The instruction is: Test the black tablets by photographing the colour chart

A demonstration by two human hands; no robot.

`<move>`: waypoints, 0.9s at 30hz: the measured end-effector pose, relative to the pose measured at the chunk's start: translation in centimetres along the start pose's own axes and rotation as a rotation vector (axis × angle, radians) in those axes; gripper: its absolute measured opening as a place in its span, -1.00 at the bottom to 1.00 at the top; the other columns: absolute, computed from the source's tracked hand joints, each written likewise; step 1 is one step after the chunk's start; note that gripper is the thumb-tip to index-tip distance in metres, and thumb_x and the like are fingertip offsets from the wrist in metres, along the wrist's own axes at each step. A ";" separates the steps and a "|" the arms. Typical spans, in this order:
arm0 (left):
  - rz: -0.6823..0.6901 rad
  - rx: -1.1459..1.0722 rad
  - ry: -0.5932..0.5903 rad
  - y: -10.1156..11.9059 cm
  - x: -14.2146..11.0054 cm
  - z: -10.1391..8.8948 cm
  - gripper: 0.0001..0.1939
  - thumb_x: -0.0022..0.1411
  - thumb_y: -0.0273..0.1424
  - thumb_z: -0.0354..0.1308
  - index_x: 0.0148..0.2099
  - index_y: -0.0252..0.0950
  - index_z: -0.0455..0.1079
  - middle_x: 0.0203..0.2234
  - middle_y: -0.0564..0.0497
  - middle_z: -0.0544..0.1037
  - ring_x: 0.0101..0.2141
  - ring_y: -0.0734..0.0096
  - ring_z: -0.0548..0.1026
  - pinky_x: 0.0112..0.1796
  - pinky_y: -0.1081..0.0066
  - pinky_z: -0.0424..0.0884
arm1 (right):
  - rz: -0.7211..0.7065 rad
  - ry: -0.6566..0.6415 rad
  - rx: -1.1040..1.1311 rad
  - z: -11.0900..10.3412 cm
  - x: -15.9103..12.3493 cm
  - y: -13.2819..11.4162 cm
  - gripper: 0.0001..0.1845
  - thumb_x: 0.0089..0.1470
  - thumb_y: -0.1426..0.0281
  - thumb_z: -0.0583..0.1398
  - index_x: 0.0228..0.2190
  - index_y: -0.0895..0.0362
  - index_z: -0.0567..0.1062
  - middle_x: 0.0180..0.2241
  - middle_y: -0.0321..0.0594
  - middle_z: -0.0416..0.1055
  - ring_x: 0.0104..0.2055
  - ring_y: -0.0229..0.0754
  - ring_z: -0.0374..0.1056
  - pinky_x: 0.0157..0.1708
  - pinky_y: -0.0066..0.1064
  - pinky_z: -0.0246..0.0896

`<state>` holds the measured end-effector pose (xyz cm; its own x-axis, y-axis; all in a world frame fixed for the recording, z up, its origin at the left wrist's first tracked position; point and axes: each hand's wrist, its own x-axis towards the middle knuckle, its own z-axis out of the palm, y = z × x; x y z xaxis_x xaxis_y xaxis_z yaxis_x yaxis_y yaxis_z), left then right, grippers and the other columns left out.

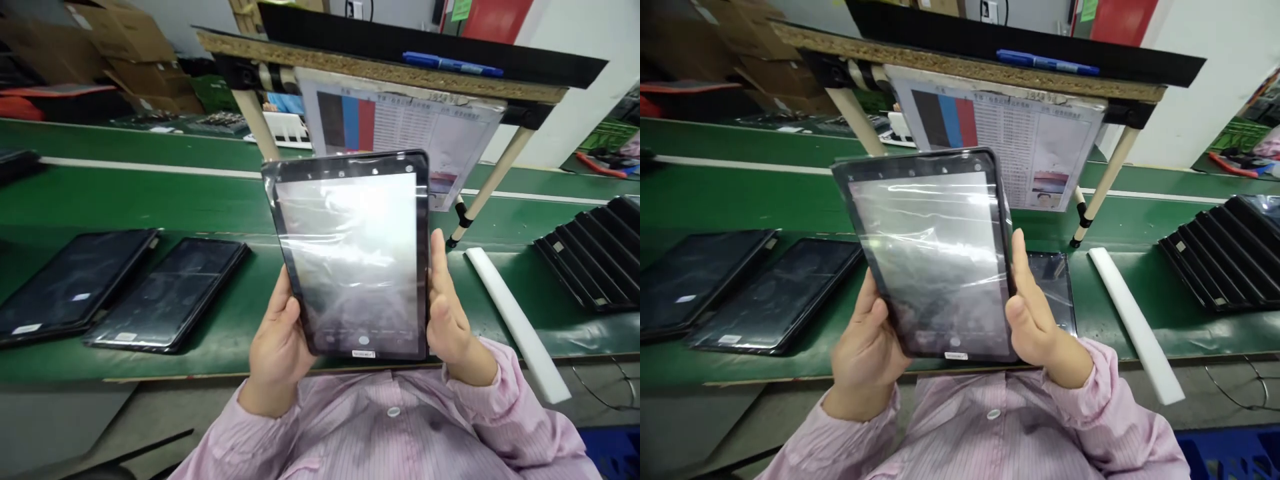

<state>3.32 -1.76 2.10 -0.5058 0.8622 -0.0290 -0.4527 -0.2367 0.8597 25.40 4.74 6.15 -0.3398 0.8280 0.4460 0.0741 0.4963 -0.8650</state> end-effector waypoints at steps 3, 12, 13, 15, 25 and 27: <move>-0.050 -0.008 -0.026 -0.7 -0.1 -0.3 -0.42 0.22 -0.11 0.44 0.27 0.21 0.48 0.28 0.18 0.55 0.31 0.18 0.45 0.07 0.33 0.60 | -0.091 -0.050 -0.090 -1.3 1.5 -2.2 -0.13 0.36 -0.22 -0.07 0.51 -0.15 -0.05 0.52 -0.37 0.01 0.57 0.07 -0.06 0.49 0.10 0.08; -0.067 0.048 0.060 -0.8 -1.3 0.1 -0.40 0.05 -0.07 0.56 0.16 0.17 0.59 0.14 0.13 0.66 0.21 0.20 0.56 0.08 0.37 0.59 | -0.105 -0.038 -0.188 -2.4 3.5 -0.2 -0.22 0.43 -0.07 0.01 0.51 -0.15 -0.04 0.51 -0.32 0.08 0.53 0.11 0.05 0.47 0.05 0.13; -0.062 0.059 0.074 -0.5 -1.5 0.1 -0.41 0.03 -0.07 0.56 0.14 0.13 0.61 0.13 0.11 0.67 0.19 0.18 0.58 0.09 0.36 0.58 | -0.077 -0.064 -0.170 -2.4 3.3 0.8 -0.19 0.42 -0.10 0.00 0.52 -0.12 -0.05 0.52 -0.29 0.06 0.54 0.10 0.03 0.49 0.05 0.08; -0.083 0.081 0.082 0.2 -1.6 0.1 -0.40 0.03 -0.08 0.56 0.14 0.05 0.63 0.12 0.05 0.68 0.17 0.11 0.60 0.13 0.30 0.56 | -0.026 -0.121 -0.092 -2.6 2.8 2.8 -0.14 0.40 -0.15 -0.05 0.53 -0.09 -0.11 0.53 -0.24 0.02 0.55 0.07 0.00 0.51 0.05 0.01; -0.338 0.368 0.089 -2.8 3.2 -4.0 -0.13 0.00 -0.12 0.47 0.35 -0.28 0.45 -0.05 -0.17 0.73 -0.09 0.01 0.71 -0.08 0.17 0.64 | 0.524 0.251 -0.341 -9.9 -4.4 9.7 -0.14 0.30 -0.22 0.05 0.44 -0.08 0.23 0.40 -0.06 0.30 0.41 0.16 0.29 0.44 0.21 0.10; -0.315 0.491 0.075 -3.7 4.0 -4.9 -0.15 0.05 -0.09 0.39 0.34 -0.36 0.45 -0.04 -0.24 0.72 -0.02 -0.11 0.68 0.03 -0.01 0.59 | 0.634 0.230 -0.442 -11.5 -6.5 10.7 -0.11 0.25 -0.25 0.09 0.41 -0.03 0.30 0.39 -0.05 0.31 0.45 0.18 0.23 0.49 0.18 0.00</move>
<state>-0.58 0.42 -3.71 -0.4608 0.8190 -0.3419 -0.2051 0.2765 0.9389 39.16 7.70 -3.37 0.0893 0.9958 -0.0217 0.5685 -0.0689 -0.8198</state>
